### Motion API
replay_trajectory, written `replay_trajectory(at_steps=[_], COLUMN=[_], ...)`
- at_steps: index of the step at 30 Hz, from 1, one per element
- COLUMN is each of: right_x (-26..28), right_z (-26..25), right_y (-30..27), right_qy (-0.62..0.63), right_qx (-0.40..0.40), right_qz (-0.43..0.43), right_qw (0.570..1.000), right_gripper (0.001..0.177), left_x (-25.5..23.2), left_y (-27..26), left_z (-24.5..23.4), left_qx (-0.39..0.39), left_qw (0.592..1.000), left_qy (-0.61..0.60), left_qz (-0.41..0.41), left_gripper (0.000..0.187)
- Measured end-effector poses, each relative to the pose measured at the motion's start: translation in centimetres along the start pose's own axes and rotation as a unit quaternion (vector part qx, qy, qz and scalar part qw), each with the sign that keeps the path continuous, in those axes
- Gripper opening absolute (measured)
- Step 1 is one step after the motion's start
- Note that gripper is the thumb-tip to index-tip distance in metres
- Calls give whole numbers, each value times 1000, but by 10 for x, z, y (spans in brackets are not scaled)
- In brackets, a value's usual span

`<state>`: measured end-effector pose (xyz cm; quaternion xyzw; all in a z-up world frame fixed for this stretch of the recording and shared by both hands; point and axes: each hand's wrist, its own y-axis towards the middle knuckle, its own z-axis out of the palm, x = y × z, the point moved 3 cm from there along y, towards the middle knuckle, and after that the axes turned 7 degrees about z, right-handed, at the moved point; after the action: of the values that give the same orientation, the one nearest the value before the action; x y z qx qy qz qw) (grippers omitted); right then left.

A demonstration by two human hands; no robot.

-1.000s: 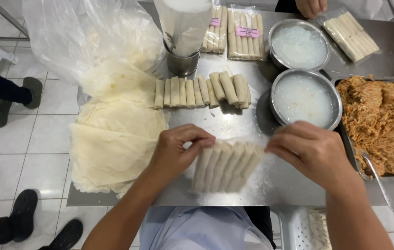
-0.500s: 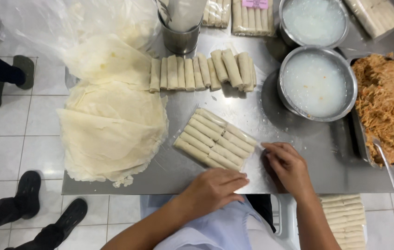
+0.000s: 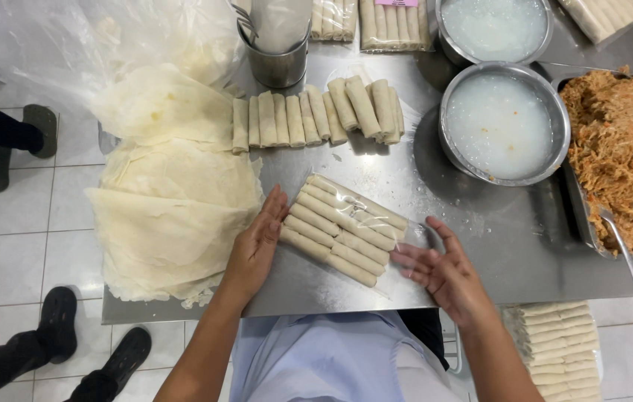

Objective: The person places several lumpia rolls into plastic bags and then peels a sheet of lumpia wrapper, placing a scoop of filling onto it using a spoon.

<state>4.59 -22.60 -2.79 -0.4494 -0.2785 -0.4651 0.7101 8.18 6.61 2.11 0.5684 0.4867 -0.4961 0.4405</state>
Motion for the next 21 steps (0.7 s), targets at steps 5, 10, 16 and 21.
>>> replay_trajectory(at_steps=[5, 10, 16, 21], right_x=[5, 19, 13, 14], right_z=[-1, -8, -8, -12], right_y=[15, 10, 18, -3], right_qy=[-9, -2, 10, -22], right_qx=[-26, -42, -31, -32], right_qz=[7, 1, -2, 36], right_qw=[1000, 999, 999, 999], right_gripper=[66, 66, 70, 72], left_x=[-4, -6, -7, -9], left_y=[3, 1, 0, -6], left_z=[-5, -5, -2, -10], left_qx=[13, 17, 28, 6], left_qw=[999, 999, 998, 998], left_qy=[49, 45, 59, 62], left_qz=[10, -8, -10, -32], left_gripper=[48, 50, 50, 55])
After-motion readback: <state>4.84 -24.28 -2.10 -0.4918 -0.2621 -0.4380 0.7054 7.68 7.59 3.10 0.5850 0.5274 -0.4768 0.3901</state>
